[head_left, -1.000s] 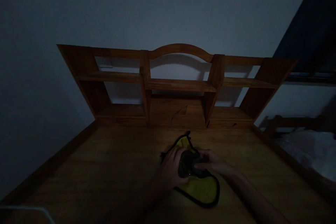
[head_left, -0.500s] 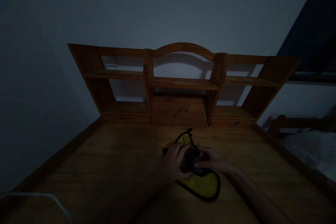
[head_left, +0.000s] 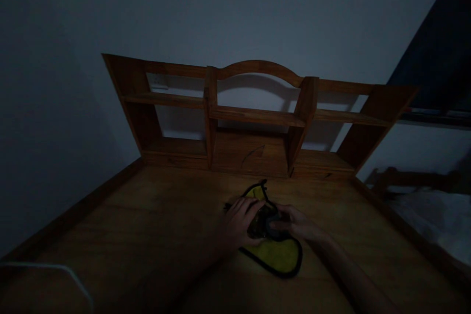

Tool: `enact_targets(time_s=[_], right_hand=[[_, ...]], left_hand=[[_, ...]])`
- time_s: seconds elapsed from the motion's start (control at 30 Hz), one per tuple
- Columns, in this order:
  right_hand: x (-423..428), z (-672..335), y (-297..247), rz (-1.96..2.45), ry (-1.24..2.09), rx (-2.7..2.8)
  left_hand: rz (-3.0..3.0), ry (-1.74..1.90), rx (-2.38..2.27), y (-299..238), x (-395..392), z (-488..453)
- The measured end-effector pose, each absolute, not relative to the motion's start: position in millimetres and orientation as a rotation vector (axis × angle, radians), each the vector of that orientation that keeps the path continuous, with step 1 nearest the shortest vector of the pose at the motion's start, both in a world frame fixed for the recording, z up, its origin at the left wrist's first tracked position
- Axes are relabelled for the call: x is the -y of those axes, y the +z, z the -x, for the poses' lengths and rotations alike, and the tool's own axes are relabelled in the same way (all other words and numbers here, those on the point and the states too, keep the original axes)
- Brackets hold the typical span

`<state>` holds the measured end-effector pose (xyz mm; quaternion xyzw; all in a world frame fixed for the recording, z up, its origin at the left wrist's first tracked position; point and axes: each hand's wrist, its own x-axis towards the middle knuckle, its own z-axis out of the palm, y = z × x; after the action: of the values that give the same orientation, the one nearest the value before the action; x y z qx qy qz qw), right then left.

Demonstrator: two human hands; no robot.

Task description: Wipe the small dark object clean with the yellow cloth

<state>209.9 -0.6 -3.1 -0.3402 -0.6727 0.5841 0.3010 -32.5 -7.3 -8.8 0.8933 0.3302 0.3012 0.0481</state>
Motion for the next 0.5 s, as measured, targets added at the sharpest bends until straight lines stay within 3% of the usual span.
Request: enact_targets(time_s=[0.5], right_hand=[[-0.8, -191.5, -8.3, 1.079, 1.32, 1.758]], left_hand=[[-2.979, 1.019, -0.962, -16.0, -3.3, 31.1]])
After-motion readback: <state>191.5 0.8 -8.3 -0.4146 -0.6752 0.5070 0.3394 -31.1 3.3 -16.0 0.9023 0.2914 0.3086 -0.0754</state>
